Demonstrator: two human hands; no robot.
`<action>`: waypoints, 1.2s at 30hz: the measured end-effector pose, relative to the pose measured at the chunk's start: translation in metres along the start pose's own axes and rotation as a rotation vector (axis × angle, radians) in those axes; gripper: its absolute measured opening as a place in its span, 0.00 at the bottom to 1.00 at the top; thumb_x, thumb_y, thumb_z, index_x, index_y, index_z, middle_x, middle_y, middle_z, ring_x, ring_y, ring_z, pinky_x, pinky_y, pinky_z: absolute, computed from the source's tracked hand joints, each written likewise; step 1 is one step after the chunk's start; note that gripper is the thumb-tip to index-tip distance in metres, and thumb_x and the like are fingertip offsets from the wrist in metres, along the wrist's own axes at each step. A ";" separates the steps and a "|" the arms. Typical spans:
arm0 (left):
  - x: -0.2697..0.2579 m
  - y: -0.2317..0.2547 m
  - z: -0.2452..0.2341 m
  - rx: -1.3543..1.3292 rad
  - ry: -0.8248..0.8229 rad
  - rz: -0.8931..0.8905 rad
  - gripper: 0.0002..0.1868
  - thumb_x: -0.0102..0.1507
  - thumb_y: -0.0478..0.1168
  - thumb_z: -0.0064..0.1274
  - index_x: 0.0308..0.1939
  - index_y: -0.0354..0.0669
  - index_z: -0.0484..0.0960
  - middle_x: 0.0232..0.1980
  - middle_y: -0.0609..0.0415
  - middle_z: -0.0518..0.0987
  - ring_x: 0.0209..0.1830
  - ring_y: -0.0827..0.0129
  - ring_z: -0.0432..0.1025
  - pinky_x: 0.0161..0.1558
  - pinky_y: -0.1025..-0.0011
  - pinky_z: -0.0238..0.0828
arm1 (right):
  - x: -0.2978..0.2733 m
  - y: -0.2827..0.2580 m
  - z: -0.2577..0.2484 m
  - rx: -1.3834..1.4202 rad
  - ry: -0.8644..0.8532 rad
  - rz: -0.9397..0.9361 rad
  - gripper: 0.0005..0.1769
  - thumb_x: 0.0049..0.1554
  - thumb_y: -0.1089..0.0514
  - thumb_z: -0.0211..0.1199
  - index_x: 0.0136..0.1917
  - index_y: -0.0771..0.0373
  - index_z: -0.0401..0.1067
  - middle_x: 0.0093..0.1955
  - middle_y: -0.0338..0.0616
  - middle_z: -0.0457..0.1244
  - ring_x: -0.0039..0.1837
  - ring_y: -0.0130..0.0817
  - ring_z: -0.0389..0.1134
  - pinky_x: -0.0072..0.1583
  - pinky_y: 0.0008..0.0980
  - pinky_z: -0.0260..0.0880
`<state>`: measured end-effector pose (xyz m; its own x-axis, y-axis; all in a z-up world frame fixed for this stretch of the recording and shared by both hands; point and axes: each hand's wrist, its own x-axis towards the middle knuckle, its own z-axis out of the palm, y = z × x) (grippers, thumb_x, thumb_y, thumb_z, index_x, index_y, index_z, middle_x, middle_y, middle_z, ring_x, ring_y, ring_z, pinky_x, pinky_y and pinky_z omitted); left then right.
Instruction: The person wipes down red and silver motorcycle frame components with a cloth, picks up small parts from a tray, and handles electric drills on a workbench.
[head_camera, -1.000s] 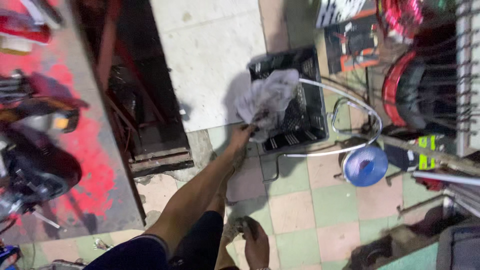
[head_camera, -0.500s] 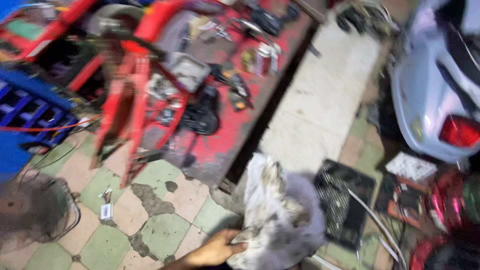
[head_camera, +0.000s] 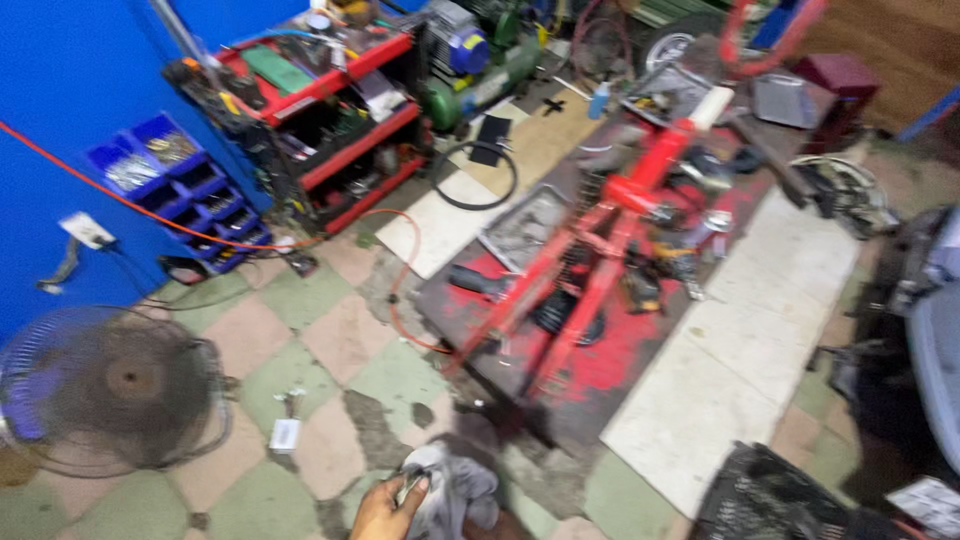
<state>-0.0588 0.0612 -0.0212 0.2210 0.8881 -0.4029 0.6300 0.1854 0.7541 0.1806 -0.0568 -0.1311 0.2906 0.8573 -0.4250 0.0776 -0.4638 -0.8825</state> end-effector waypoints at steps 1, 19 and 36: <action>0.019 -0.008 -0.021 0.003 0.077 0.136 0.23 0.60 0.57 0.58 0.46 0.42 0.88 0.36 0.40 0.86 0.38 0.49 0.79 0.43 0.57 0.74 | 0.017 -0.011 0.038 -0.021 -0.003 -0.018 0.43 0.48 0.47 0.73 0.71 0.64 0.61 0.68 0.50 0.63 0.70 0.42 0.64 0.68 0.38 0.63; 0.348 0.136 -0.260 -0.025 -0.029 0.278 0.24 0.63 0.56 0.56 0.40 0.34 0.84 0.30 0.45 0.81 0.30 0.65 0.74 0.37 0.62 0.70 | 0.292 -0.274 0.185 -0.596 0.265 -0.075 0.38 0.46 0.43 0.74 0.63 0.66 0.71 0.56 0.58 0.68 0.58 0.53 0.69 0.59 0.42 0.69; 0.607 0.471 -0.238 0.074 -1.163 0.756 0.26 0.64 0.47 0.58 0.61 0.34 0.78 0.53 0.45 0.85 0.54 0.68 0.78 0.58 0.67 0.71 | 0.602 -0.307 0.069 0.688 0.756 -0.317 0.28 0.54 0.55 0.65 0.66 0.66 0.68 0.61 0.44 0.67 0.61 0.35 0.69 0.63 0.36 0.70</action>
<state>0.1953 0.7882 0.2130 0.9853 -0.1014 -0.1372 0.1106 -0.2326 0.9663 0.2658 0.6175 -0.1297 0.8857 0.4458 -0.1296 -0.2326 0.1844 -0.9549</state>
